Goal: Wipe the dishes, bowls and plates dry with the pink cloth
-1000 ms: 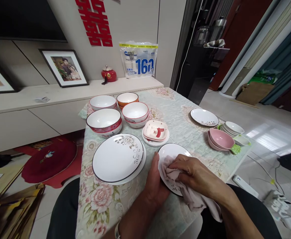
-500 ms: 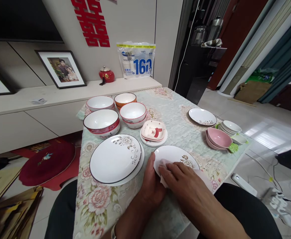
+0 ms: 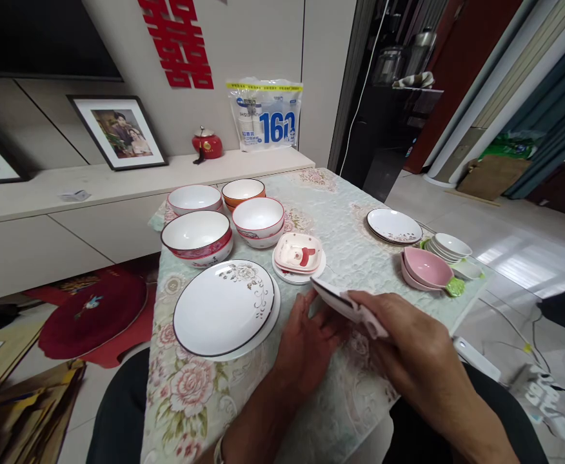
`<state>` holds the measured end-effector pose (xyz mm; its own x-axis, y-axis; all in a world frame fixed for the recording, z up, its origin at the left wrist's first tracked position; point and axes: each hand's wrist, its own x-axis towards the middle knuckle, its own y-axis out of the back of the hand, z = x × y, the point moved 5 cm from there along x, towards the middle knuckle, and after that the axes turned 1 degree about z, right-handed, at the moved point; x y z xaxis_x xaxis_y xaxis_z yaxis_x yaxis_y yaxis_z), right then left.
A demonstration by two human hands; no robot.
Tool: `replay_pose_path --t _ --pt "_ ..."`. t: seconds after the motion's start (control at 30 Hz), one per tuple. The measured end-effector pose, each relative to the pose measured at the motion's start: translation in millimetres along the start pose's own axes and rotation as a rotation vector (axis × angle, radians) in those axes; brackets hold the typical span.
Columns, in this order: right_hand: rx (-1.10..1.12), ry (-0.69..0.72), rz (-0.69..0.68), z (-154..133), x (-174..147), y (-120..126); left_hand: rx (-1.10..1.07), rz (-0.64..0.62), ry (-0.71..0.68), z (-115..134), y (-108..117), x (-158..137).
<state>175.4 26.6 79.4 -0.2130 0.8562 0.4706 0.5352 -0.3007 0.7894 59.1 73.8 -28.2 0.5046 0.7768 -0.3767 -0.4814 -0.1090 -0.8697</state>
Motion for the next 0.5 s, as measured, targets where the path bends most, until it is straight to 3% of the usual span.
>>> replay_pose_path --t 0.2,0.37,0.5 --pt "0.262 -0.386 0.216 49.4 -3.4 25.9 0.117 0.113 -0.115 0.4 8.8 -1.1" --pt "0.745 -0.762 0.313 92.3 -5.3 21.8 0.267 0.016 -0.195 4.1 1.8 -4.4" --pt "1.035 -0.9 0.282 101.2 -0.7 8.0 0.266 -0.039 -0.168 3.9 -1.6 -5.8"
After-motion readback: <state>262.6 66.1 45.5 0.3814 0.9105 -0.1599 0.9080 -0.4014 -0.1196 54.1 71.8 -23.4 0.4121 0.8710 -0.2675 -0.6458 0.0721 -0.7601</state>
